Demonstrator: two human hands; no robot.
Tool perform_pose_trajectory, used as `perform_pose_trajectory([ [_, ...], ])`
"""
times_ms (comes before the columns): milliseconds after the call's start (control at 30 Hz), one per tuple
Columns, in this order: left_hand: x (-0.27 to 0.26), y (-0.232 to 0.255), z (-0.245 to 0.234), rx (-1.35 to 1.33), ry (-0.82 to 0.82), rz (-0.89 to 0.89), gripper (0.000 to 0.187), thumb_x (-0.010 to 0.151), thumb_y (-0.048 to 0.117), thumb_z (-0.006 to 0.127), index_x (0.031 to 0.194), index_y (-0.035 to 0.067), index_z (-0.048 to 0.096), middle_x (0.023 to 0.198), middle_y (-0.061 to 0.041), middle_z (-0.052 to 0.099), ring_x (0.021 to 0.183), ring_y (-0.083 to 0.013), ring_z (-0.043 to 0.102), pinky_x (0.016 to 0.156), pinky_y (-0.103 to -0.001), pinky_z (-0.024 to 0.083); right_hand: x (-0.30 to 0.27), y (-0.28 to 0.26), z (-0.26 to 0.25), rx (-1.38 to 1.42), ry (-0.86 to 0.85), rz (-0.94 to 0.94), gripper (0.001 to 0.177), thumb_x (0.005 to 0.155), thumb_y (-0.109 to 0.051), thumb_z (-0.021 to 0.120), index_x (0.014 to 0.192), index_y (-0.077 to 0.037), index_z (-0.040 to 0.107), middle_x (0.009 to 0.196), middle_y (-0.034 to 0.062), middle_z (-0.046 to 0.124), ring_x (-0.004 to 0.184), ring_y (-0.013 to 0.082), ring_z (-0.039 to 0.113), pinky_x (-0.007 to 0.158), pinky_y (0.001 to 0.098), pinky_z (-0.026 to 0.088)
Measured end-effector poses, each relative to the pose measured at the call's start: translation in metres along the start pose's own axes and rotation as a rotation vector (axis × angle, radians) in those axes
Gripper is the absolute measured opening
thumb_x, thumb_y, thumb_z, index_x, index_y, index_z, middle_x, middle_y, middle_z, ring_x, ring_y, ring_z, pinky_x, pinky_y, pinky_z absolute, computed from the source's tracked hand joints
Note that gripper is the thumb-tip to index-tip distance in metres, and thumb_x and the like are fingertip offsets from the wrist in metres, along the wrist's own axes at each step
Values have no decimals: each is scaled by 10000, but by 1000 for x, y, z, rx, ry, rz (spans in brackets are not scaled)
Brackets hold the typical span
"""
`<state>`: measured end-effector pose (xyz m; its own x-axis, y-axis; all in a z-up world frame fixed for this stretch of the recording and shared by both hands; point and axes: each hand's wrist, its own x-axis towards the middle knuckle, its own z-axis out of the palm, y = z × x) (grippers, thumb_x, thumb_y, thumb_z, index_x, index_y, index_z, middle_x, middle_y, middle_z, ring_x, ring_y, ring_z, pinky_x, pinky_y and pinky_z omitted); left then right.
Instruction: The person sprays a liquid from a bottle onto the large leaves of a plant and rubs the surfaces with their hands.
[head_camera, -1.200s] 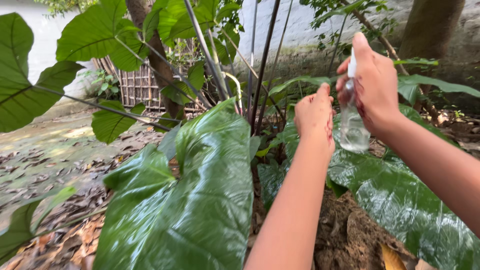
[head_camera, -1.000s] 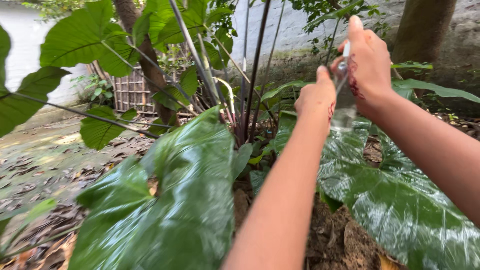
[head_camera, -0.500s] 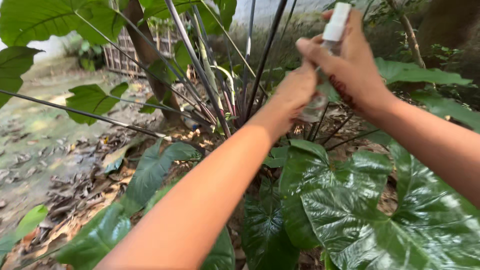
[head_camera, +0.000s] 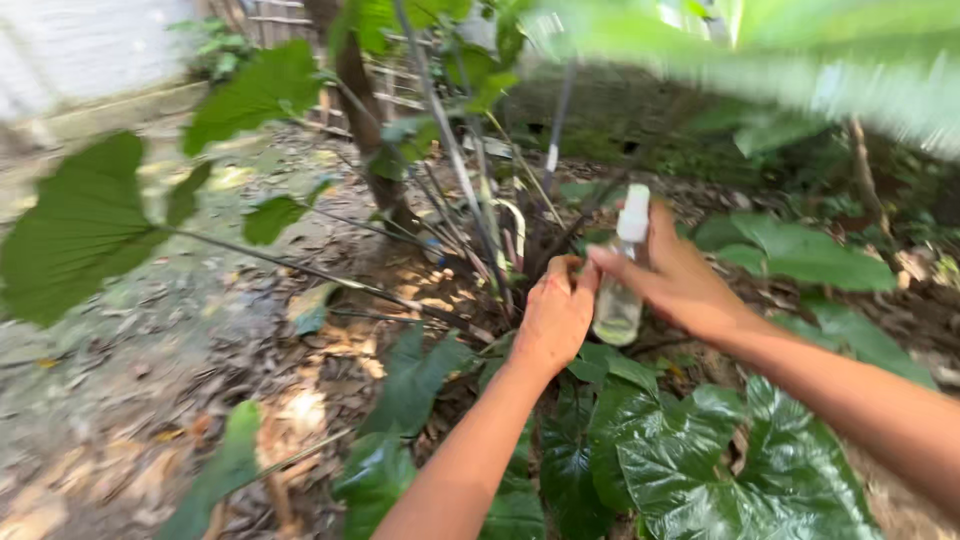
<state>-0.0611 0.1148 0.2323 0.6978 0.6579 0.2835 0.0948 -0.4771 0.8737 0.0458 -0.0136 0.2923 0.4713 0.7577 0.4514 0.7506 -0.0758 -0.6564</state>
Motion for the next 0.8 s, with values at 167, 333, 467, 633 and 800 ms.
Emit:
perform_pose_trajectory([
  [167, -46, 52, -79, 385, 246, 284, 572, 925, 432, 653, 1329, 39, 553, 1366, -180, 569, 1278, -378, 511, 1041, -558, 397, -9, -78, -12, 89, -2, -122, 866, 909, -324, 714, 1496, -34, 148, 941, 125, 623, 847, 230, 635, 783, 376, 525],
  [333, -80, 113, -176, 1138, 174, 674, 536, 866, 388, 696, 1309, 110, 580, 1375, -92, 546, 1315, -281, 481, 1077, -567, 402, 1, -159, -19, 20, 45, -342, 852, 948, -235, 725, 1526, -87, 115, 929, 159, 619, 777, 276, 641, 723, 400, 532],
  [467, -92, 142, -248, 1182, 236, 568, 511, 938, 406, 655, 1326, 86, 567, 1388, -107, 544, 1319, -288, 488, 1067, -557, 404, 19, -230, -9, -9, 32, -310, 799, 975, -234, 698, 1522, -112, 129, 858, 168, 644, 717, 313, 663, 676, 431, 517],
  [633, -109, 121, -342, 1025, 340, 534, 566, 916, 439, 638, 1343, 77, 555, 1451, -135, 500, 1356, -314, 444, 1088, -620, 326, 20, -296, 52, 48, 79, -383, 824, 940, -216, 732, 1518, -117, 153, 802, 115, 648, 710, 268, 681, 703, 401, 535],
  [800, -112, 104, -438, 1108, 355, 528, 594, 946, 462, 598, 1397, 81, 530, 1480, -154, 469, 1386, -322, 412, 1111, -612, 314, 37, -364, 111, -3, 70, -386, 967, 825, -179, 815, 1516, -151, 139, 739, 99, 576, 640, 242, 633, 631, 387, 524],
])
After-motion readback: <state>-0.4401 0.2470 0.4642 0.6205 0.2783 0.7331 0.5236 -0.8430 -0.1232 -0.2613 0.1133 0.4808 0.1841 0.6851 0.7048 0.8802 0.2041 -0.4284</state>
